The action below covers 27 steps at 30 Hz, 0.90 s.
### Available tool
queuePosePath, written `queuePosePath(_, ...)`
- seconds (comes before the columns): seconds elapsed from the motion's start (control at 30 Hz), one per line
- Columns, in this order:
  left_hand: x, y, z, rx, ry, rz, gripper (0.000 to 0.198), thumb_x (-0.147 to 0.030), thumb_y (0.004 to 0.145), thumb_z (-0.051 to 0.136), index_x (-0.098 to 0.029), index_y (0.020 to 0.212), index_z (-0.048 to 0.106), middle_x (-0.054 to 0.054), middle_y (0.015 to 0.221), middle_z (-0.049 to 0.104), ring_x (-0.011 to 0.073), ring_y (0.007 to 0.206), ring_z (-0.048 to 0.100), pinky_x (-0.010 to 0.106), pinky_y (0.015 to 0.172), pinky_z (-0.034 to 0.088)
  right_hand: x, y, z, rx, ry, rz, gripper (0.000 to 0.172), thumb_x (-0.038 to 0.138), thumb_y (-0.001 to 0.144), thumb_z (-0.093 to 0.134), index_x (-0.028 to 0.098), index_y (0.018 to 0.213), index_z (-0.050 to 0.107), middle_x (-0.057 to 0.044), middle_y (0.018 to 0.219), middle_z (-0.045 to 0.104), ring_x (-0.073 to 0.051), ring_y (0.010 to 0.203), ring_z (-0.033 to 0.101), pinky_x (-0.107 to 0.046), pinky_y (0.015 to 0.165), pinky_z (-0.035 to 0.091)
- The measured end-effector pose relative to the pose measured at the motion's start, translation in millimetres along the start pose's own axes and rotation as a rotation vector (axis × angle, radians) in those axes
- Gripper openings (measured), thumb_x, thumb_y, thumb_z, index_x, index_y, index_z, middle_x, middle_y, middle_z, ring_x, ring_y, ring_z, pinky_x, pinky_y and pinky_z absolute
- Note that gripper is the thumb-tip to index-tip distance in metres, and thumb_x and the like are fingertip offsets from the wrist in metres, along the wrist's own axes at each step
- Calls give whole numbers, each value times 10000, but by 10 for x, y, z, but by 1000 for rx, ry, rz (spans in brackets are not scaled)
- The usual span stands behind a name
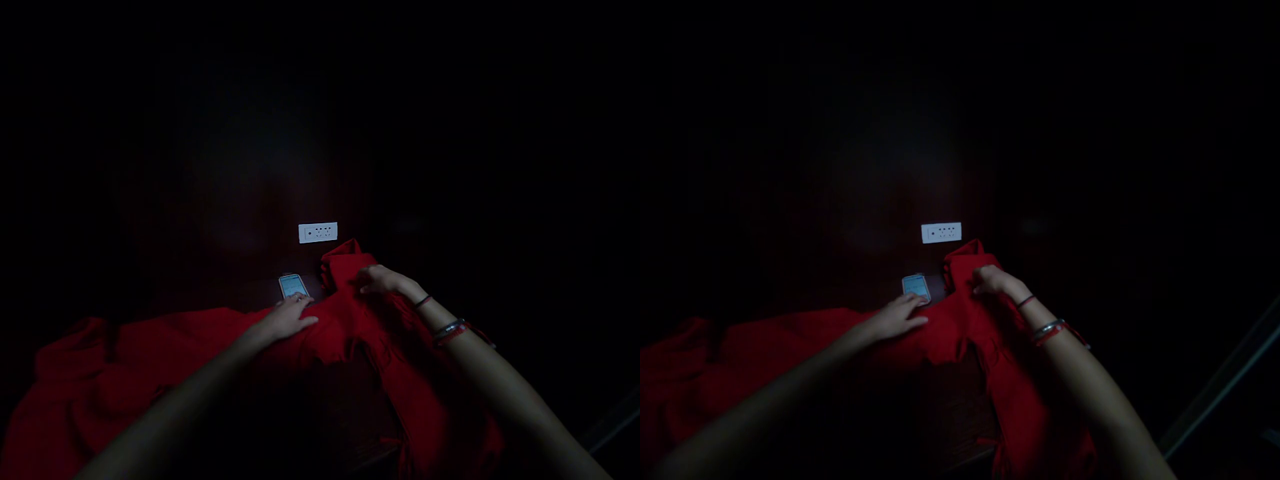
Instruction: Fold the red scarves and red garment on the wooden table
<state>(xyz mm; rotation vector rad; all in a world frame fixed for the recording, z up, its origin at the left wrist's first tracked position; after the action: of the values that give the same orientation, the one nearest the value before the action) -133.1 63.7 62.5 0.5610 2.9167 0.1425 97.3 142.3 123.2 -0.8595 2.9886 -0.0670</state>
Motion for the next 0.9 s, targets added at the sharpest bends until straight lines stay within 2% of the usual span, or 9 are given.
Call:
queuePosePath(0.1,-305,25,434,-21,23,82,552,-454,746,476,-164,1213,426,130,1232,444,275,1111,425,384,916,344,68,-118,253,47,-37,-27,497,264,625,666,151,1093,541,-106,1086,551,-196,943,539,-210,743,406)
queuePosePath(0.23,-450,111,702,-37,-58,60,355,-295,736,499,-171,1067,534,127,1066,552,269,977,518,364,821,401,14,-184,363,-192,-43,7,258,217,759,508,132,996,565,-130,984,570,-172,808,568,-222,669,403)
queuePosePath(0.4,-261,259,574,-83,-226,-39,219,-128,755,405,-180,854,594,82,899,606,204,854,566,309,745,422,-265,-10,224,-301,360,-30,151,165,757,476,126,837,598,-70,831,621,-143,761,557,-222,693,392)
queuePosePath(0.5,-15,350,402,-145,-289,-191,253,-115,783,355,-135,937,554,86,877,612,167,811,577,266,717,436,-388,108,124,-387,553,240,187,145,726,483,105,876,586,-71,816,614,-142,708,550,-229,637,403)
queuePosePath(0.57,99,376,338,-192,-289,-290,308,-104,798,306,-90,1036,502,128,921,599,186,826,575,291,718,438,-331,106,98,-516,483,338,244,120,711,486,98,940,565,-97,900,588,-153,764,540,-238,667,405)
queuePosePath(0.63,115,366,344,-244,-277,-340,336,-141,821,293,-78,1105,461,166,1027,556,218,920,546,330,772,420,-144,50,137,-571,339,179,274,129,721,491,117,990,543,-107,990,546,-160,858,518,-245,739,396)
queuePosePath(0.73,-34,320,476,-251,-248,-250,422,-336,833,365,-118,1191,412,163,1184,455,247,1082,448,358,878,363,190,-68,360,-370,91,-150,301,236,730,545,163,1022,535,-102,1036,517,-197,937,490,-291,788,388)
queuePosePath(0.8,-161,302,594,-189,-203,-153,602,-444,750,486,-149,1256,347,147,1238,409,261,1132,401,362,910,339,319,-113,527,-264,-73,-170,386,289,695,599,177,1056,524,-119,1075,502,-249,980,467,-345,789,385)
queuePosePath(0.9,-236,329,700,-109,-163,-115,643,-341,700,560,-179,1276,322,128,1212,453,254,1095,444,343,885,361,357,-77,616,-315,-205,-108,294,271,751,537,169,1027,543,-143,1097,500,-281,1022,439,-386,812,355)
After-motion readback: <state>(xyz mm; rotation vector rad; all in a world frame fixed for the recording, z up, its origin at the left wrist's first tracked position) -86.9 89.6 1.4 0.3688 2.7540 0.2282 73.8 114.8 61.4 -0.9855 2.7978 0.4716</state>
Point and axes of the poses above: each hand's wrist, its own y-axis towards the middle knuckle, its own z-axis out of the palm, x = y × z, the point moved 2 cm from there along y, towards the middle knuckle
